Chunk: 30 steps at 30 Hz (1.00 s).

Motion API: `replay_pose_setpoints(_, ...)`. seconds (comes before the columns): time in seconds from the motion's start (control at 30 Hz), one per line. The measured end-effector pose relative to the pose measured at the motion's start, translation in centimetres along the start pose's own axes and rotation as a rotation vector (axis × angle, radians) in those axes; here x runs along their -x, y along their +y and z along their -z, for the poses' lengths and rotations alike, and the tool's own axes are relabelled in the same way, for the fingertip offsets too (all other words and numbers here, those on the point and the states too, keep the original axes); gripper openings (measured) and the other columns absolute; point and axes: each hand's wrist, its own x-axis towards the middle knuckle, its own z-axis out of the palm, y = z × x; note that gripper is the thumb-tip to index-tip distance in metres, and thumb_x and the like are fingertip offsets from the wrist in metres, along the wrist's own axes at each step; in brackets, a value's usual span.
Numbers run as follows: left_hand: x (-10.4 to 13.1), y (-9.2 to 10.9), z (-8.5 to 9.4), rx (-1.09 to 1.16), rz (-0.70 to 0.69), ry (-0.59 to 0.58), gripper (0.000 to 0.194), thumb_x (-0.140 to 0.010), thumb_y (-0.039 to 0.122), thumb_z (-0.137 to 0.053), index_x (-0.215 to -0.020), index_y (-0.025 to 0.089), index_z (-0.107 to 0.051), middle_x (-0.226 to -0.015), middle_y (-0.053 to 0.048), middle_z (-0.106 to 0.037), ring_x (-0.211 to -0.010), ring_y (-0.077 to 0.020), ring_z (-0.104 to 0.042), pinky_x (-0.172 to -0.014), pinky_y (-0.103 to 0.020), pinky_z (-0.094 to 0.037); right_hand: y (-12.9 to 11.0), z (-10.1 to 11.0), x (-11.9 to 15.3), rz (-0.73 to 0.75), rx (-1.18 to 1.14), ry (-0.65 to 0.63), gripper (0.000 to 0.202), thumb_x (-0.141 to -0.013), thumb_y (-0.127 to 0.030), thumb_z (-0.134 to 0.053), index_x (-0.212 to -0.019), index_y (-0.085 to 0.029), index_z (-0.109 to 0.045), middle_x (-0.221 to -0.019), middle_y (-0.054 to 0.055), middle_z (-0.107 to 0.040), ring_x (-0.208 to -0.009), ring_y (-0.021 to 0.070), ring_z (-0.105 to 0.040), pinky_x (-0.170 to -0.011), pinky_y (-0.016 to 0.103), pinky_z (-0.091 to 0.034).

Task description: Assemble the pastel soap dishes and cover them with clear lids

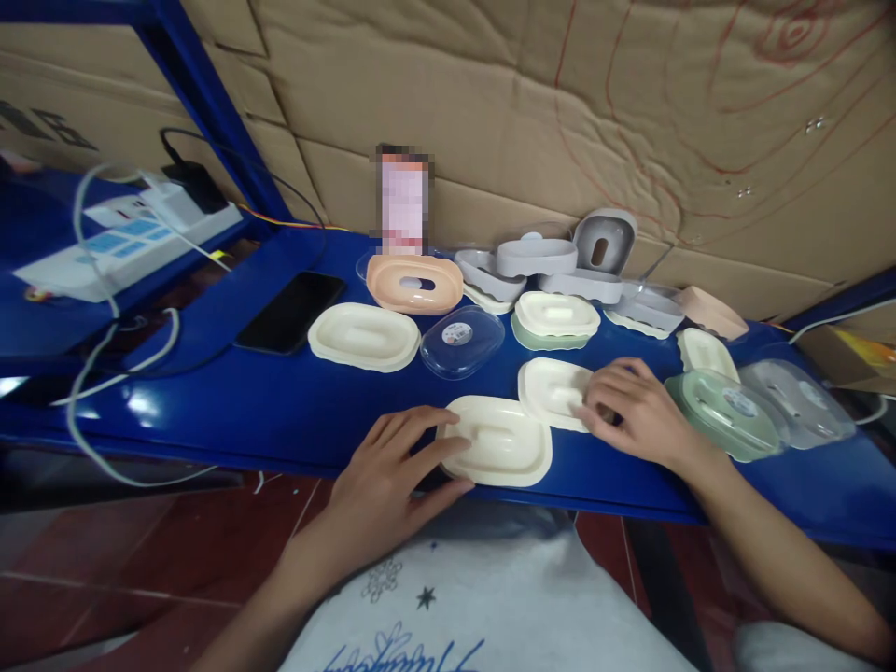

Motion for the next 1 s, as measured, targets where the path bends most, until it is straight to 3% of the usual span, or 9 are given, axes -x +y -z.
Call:
replay_pose_setpoints(0.1,0.3,0.4,-0.1,-0.016,0.021,0.021,0.030,-0.104,0.030,-0.066,-0.133,0.026,-0.062,-0.140,-0.010,-0.062,-0.125,-0.0275,-0.062,-0.102,-0.045,-0.050,-1.1,-0.3,-0.4,0.062,0.056,0.074,0.019,-0.108,-0.033,-0.059,-0.115,-0.018,-0.067,-0.110,0.011,-0.075,-0.111,0.0274,-0.068,-0.100,0.045,-0.045)
replay_pose_setpoints(0.2,0.4,0.3,0.3,0.012,0.046,0.046,0.034,-0.106,0.024,-0.060,-0.140,0.026,-0.058,-0.144,-0.011,-0.060,-0.131,-0.0255,-0.060,-0.107,-0.042,-0.051,-3.7,-0.7,-1.5,0.236,-0.029,-0.033,0.052,-0.109,-0.056,-0.053,-0.141,-0.015,-0.061,-0.139,0.017,-0.068,-0.136,0.0302,-0.058,-0.113,0.048,-0.041)
replay_pose_setpoints(0.27,-0.1,-0.6,1.2,-0.019,0.038,0.067,0.036,-0.107,0.021,-0.057,-0.142,0.026,-0.056,-0.144,-0.010,-0.061,-0.132,-0.0242,-0.060,-0.109,-0.040,-0.051,-5.1,-1.2,-2.3,0.313,-0.071,-0.121,0.059,-0.109,-0.060,-0.050,-0.147,-0.016,-0.058,-0.149,0.016,-0.064,-0.145,0.0289,-0.052,-0.121,0.049,-0.035)
replay_pose_setpoints(0.4,-3.2,-5.6,4.2,-0.298,0.055,0.151,0.035,-0.107,0.025,-0.054,-0.142,0.025,-0.057,-0.143,-0.011,-0.065,-0.134,-0.0297,-0.061,-0.112,-0.048,-0.048,-5.5,-2.8,-3.3,0.346,-0.097,-0.149,0.043,-0.111,-0.046,-0.053,-0.142,-0.017,-0.063,-0.147,0.014,-0.066,-0.142,0.0250,-0.056,-0.125,0.048,-0.032)
replay_pose_setpoints(0.53,-7.2,-11.2,6.3,-0.528,0.176,-0.006,0.038,-0.105,0.032,-0.052,-0.139,0.020,-0.062,-0.154,-0.018,-0.058,-0.141,-0.0429,-0.053,-0.108,-0.061,-0.047,-4.7,-3.7,-3.0,0.294,-0.112,-0.127,0.040,-0.111,-0.043,-0.054,-0.141,-0.018,-0.063,-0.149,0.015,-0.065,-0.141,0.0257,-0.058,-0.126,0.052,-0.030)
replay_pose_setpoints(0.63,-8.8,-12.7,6.6,-0.526,0.169,-0.029,0.025,-0.103,0.030,-0.052,-0.117,0.022,-0.071,-0.150,-0.016,-0.061,-0.141,-0.0419,-0.054,-0.112,-0.061,-0.043,-4.5,-3.6,-2.5,0.265,-0.132,-0.122,0.039,-0.111,-0.041,-0.055,-0.142,-0.019,-0.063,-0.149,0.015,-0.065,-0.142,0.0259,-0.057,-0.125,0.055,-0.030)
replay_pose_setpoints(0.83,-8.3,-10.3,7.3,-0.362,0.148,0.024,0.025,-0.110,0.036,-0.040,-0.112,0.019,-0.059,-0.142,-0.014,-0.065,-0.138,-0.0363,-0.058,-0.115,-0.060,-0.042,-4.7,-3.8,-2.5,0.217,-0.167,-0.082,0.059,-0.107,-0.047,-0.062,-0.156,-0.017,-0.050,-0.155,0.020,-0.059,-0.146,0.0291,-0.053,-0.122,0.057,-0.037)
replay_pose_setpoints(0.93,-7.1,-7.9,7.5,-0.030,0.244,0.122,0.023,-0.109,0.045,-0.048,-0.111,0.023,-0.054,-0.129,-0.010,-0.070,-0.125,-0.0300,-0.066,-0.105,-0.050,-0.051,-4.7,-4.1,-2.3,0.188,-0.121,0.091,0.073,-0.102,-0.049,-0.069,-0.163,-0.023,-0.041,-0.162,0.020,-0.049,-0.150,0.0345,-0.048,-0.119,0.060,-0.042)
replay_pose_setpoints(1.0,-6.1,-5.8,7.4,0.238,0.320,0.148,0.027,-0.108,0.051,-0.050,-0.105,0.025,-0.054,-0.109,-0.006,-0.071,-0.109,-0.0248,-0.070,-0.092,-0.041,-0.057,-4.8,-4.1,-1.8,0.185,-0.008,0.257,0.070,-0.097,-0.039,-0.077,-0.160,-0.038,-0.045,-0.160,0.011,-0.052,-0.150,0.0346,-0.047,-0.121,0.062,-0.041)
